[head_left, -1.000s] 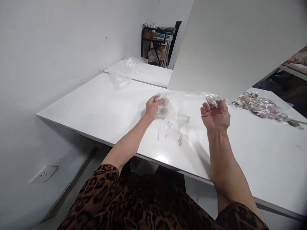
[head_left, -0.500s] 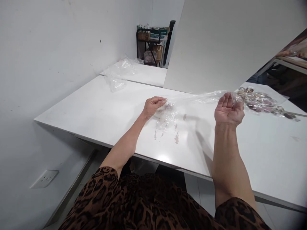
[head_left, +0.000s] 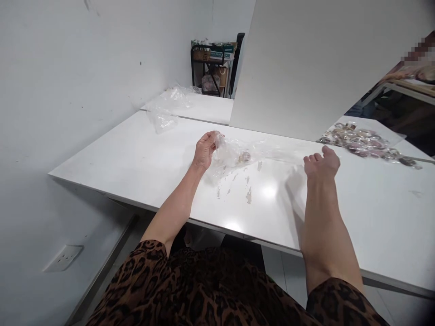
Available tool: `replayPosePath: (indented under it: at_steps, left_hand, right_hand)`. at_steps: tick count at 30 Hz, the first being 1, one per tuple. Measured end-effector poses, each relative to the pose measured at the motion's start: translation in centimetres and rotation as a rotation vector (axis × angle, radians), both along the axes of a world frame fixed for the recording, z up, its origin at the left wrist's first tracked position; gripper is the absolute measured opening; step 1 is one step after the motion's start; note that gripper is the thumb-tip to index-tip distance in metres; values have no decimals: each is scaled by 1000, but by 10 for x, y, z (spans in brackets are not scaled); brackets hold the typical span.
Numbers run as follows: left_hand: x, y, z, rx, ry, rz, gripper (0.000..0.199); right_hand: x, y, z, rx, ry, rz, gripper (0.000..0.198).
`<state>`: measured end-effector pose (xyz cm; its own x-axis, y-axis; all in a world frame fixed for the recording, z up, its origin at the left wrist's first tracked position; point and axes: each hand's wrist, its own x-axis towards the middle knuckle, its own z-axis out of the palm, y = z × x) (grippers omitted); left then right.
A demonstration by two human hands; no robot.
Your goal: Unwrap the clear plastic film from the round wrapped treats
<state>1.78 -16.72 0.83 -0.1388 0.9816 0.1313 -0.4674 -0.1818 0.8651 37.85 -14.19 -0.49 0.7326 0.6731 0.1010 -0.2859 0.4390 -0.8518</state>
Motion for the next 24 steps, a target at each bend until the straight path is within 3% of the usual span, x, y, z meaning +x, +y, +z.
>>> replayPosePath:
  at_steps: [4, 7, 9, 12, 15, 19, 21, 24]
  left_hand:
    - [-3, -4, 6, -6, 98, -117, 35]
    - [-3, -6, 6, -56, 268, -199, 58]
    - [-3, -7, 3, -87, 415, -203, 61]
    - [0, -8, -6, -68, 688, -167, 54]
    - [5, -11, -14, -61, 924, -113, 59]
    - [12, -16, -16, -17, 1229, -81, 18]
    - [15, -17, -11, 41, 1242, -34, 19]
    - [20, -18, 7, 36, 982, -49, 23]
  right_hand:
    - [-46, -5, -3, 16, -292, -89, 31]
    - [-87, -18, -2, -25, -523, 125, 35]
    - [-107, -27, -3, -125, -581, 267, 38]
    - [-121, -37, -5, -263, -611, 425, 40]
    - [-125, -42, -7, -311, -635, 506, 41]
    - [-124, -40, -8, -306, -655, 526, 41]
    - [-122, -37, -9, -304, -645, 520, 42]
    - [-119, -34, -10, -305, -614, 516, 42]
